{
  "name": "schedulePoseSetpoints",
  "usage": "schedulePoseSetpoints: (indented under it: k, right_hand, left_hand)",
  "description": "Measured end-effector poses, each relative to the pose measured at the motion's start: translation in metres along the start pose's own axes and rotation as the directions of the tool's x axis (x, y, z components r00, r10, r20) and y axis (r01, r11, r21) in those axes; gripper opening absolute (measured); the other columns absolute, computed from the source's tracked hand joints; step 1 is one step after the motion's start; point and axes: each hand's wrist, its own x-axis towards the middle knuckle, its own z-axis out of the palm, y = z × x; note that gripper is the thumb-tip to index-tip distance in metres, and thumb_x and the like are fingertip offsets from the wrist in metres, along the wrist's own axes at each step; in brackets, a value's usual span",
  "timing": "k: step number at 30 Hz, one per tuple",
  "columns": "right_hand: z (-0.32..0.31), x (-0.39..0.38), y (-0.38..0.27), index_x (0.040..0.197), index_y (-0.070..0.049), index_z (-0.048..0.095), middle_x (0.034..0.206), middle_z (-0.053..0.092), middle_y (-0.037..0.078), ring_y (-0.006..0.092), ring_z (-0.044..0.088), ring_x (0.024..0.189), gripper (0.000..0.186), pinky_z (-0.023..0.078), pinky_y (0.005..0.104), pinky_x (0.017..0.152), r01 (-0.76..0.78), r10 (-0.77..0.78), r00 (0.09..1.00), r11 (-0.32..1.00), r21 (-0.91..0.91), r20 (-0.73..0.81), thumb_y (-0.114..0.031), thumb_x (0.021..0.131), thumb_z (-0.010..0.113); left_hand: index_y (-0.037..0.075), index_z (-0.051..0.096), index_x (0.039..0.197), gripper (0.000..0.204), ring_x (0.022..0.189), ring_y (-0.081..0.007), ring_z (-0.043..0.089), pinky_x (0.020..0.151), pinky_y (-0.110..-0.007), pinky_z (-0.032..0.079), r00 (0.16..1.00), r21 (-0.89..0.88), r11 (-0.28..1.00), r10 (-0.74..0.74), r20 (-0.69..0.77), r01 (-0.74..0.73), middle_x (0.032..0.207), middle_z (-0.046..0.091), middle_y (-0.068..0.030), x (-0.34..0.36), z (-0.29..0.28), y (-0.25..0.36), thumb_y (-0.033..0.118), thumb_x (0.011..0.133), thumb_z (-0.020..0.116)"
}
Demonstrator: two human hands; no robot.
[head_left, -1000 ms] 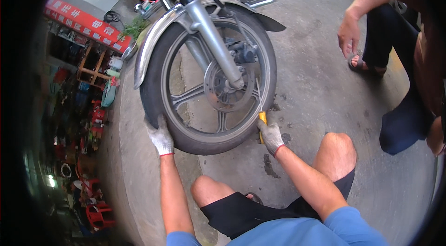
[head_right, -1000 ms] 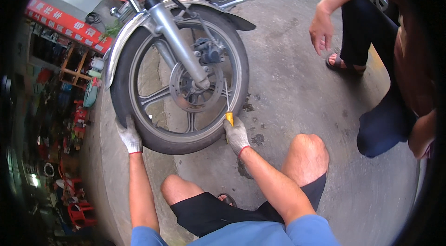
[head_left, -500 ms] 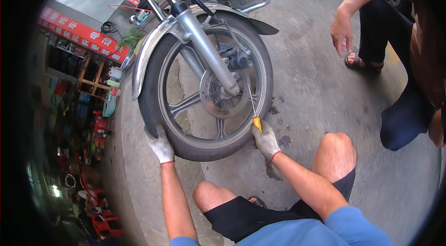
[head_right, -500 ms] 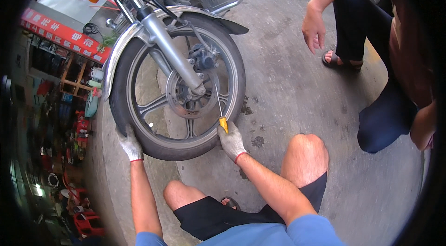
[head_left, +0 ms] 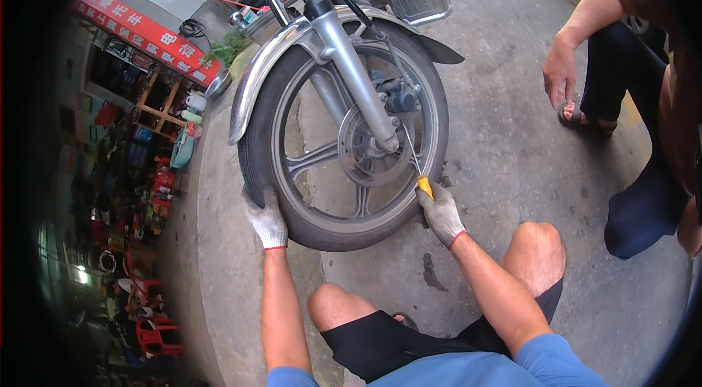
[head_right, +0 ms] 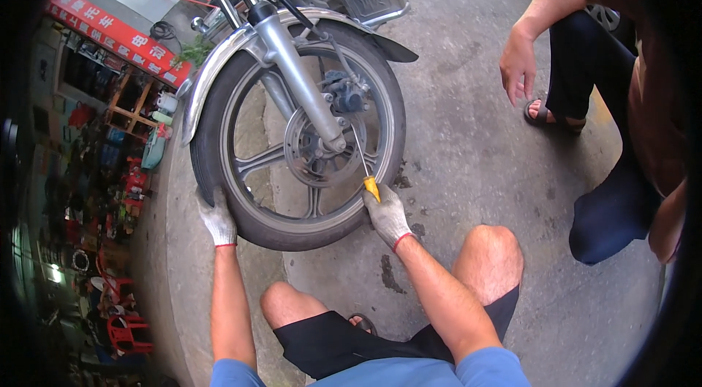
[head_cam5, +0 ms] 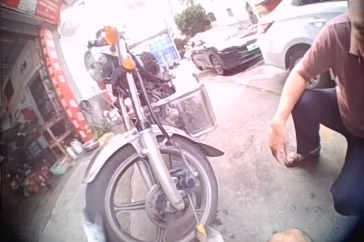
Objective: The person uses a screwdriver to manipulate the brake caliper and wheel assembly of a motorcycle while another person observes.
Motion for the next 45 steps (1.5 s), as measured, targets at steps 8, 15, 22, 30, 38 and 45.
schedulePoseSetpoints:
  k: [8, 15, 22, 30, 38, 45]
  right_hand:
    - [-0.015, 0.020, -0.013, 0.111, 0.003, 0.060, 0.090, 0.066, 0.021, 0.0292, 0.066, 0.085, 0.039, 0.049, 0.0378, 0.074, -0.075, 0.077, 0.995, 0.996, -0.041, 0.065, -0.029, 0.089, 0.060]
    - [-0.040, 0.032, -0.047, 0.109, 0.001, 0.062, 0.069, 0.061, 0.005, 0.0118, 0.055, 0.053, 0.035, 0.042, 0.0288, 0.046, -0.074, 0.087, 0.981, 0.994, -0.079, 0.174, -0.030, 0.091, 0.059]
    - [-0.079, 0.042, -0.106, 0.104, 0.001, 0.063, 0.067, 0.057, 0.002, 0.0098, 0.052, 0.049, 0.030, 0.041, 0.0261, 0.043, -0.236, 0.276, 0.898, 0.960, -0.153, 0.342, -0.026, 0.092, 0.057]
    - [-0.054, 0.035, -0.078, 0.109, 0.003, 0.062, 0.074, 0.064, 0.011, 0.0163, 0.060, 0.057, 0.038, 0.047, 0.0312, 0.051, -0.112, 0.160, 0.970, 0.963, -0.246, 0.183, -0.031, 0.092, 0.058]
    - [-0.060, 0.043, -0.092, 0.108, 0.001, 0.063, 0.065, 0.059, 0.004, 0.0118, 0.054, 0.049, 0.035, 0.041, 0.0279, 0.043, -0.157, 0.205, 0.942, 0.969, -0.193, 0.264, -0.030, 0.091, 0.058]
    - [-0.023, 0.037, -0.032, 0.108, 0.000, 0.062, 0.098, 0.065, 0.026, 0.0404, 0.063, 0.096, 0.035, 0.049, 0.0435, 0.079, 0.063, -0.055, 0.998, 0.969, -0.237, 0.043, -0.028, 0.087, 0.060]
  left_hand:
    - [-0.003, 0.043, 0.134, 0.059, 0.115, -0.0339, 0.055, 0.099, -0.039, 0.040, 1.000, 0.005, 1.000, 0.011, -0.024, -0.011, 0.124, 0.057, -0.0245, 0.001, 0.002, 0.000, 0.026, 0.088, 0.064]
    - [-0.002, 0.043, 0.134, 0.059, 0.114, -0.0336, 0.056, 0.098, -0.039, 0.041, 0.999, 0.031, 1.000, -0.001, -0.034, 0.003, 0.123, 0.058, -0.0242, 0.002, 0.001, -0.004, 0.026, 0.087, 0.065]
    - [-0.002, 0.043, 0.134, 0.060, 0.114, -0.0335, 0.056, 0.098, -0.039, 0.041, 0.999, 0.030, 0.998, -0.049, -0.022, 0.050, 0.124, 0.058, -0.0242, 0.000, 0.002, 0.005, 0.028, 0.087, 0.064]
    - [-0.002, 0.043, 0.135, 0.060, 0.114, -0.0333, 0.056, 0.099, -0.039, 0.040, 0.999, 0.004, 0.999, -0.032, -0.016, 0.032, 0.124, 0.057, -0.0244, 0.001, 0.001, -0.003, 0.028, 0.087, 0.064]
    - [-0.003, 0.042, 0.135, 0.060, 0.116, -0.0331, 0.054, 0.100, -0.039, 0.039, 1.000, 0.020, 1.000, -0.024, -0.012, 0.024, 0.126, 0.056, -0.0244, 0.000, 0.000, -0.006, 0.027, 0.088, 0.064]
    - [-0.003, 0.042, 0.136, 0.061, 0.117, -0.0329, 0.053, 0.101, -0.038, 0.038, 1.000, -0.028, 0.999, -0.030, -0.005, 0.029, 0.127, 0.055, -0.0240, 0.000, 0.000, -0.010, 0.029, 0.088, 0.064]
